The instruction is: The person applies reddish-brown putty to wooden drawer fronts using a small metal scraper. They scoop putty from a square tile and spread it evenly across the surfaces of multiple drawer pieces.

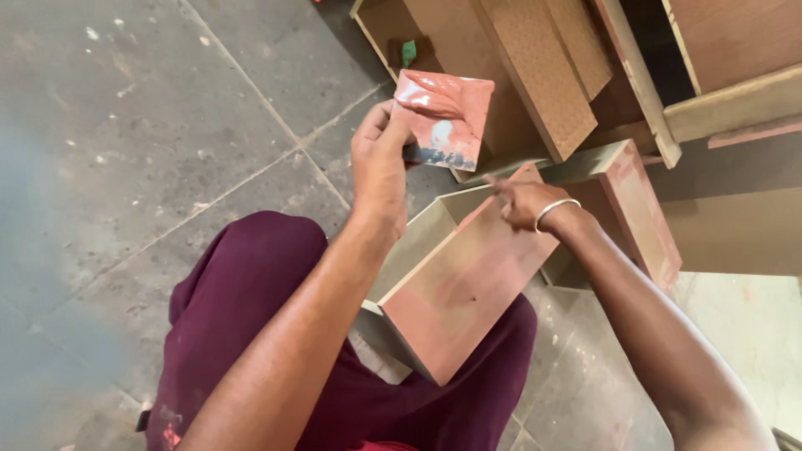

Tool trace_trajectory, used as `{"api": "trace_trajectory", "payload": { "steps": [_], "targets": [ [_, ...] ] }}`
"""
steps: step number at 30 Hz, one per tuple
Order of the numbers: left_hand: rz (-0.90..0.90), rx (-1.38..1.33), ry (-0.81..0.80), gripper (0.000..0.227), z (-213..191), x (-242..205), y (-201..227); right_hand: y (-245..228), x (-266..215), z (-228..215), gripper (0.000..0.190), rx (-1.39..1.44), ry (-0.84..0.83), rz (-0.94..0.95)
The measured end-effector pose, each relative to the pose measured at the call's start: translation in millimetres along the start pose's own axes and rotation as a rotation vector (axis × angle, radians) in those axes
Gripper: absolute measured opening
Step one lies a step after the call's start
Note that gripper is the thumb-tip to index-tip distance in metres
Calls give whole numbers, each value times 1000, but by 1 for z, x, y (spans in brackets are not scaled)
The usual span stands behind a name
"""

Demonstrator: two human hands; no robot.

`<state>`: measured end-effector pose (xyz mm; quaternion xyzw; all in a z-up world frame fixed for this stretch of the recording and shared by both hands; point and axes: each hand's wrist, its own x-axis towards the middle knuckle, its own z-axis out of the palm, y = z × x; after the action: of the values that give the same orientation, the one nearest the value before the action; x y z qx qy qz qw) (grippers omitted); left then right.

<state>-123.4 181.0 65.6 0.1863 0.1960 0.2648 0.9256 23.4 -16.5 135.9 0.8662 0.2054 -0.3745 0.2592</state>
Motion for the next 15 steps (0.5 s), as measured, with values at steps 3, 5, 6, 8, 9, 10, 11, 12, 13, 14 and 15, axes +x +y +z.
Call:
{"api": "trace_trajectory", "payload": {
  "steps": [3,5,6,8,9,10,11,12,13,14,15],
  "targets": [
    [-10,17,-16,15,0,2,8,-6,19,19,78,256,-16,-38],
    [-23,36,-36,14,0,0,8,-10,-2,50,77,501,-66,-107],
    [-22,64,-46,13,-1,-1,7,-15,-18,67,77,745,-118,-275],
    [-7,128,-88,13,-3,1,14,-34,-48,96,76,1148,-251,-565],
    [-31,157,-83,14,-3,3,19,-44,-59,104,75,748,-120,-495],
    [-55,188,-79,14,-2,4,24,-51,-68,107,74,350,4,-410],
    [-76,218,-73,15,-1,6,29,-53,-71,102,78,493,-78,-412],
    [-102,237,-124,16,0,8,34,-54,-74,97,84,636,-160,-415],
    [-134,256,-169,18,0,7,37,-50,-77,89,90,780,-250,-414],
    [-166,275,-214,20,1,7,39,-44,-80,78,85,874,-76,-393],
    [-232,316,-271,21,2,6,40,-37,-83,66,81,955,100,-375]
  ]
}}
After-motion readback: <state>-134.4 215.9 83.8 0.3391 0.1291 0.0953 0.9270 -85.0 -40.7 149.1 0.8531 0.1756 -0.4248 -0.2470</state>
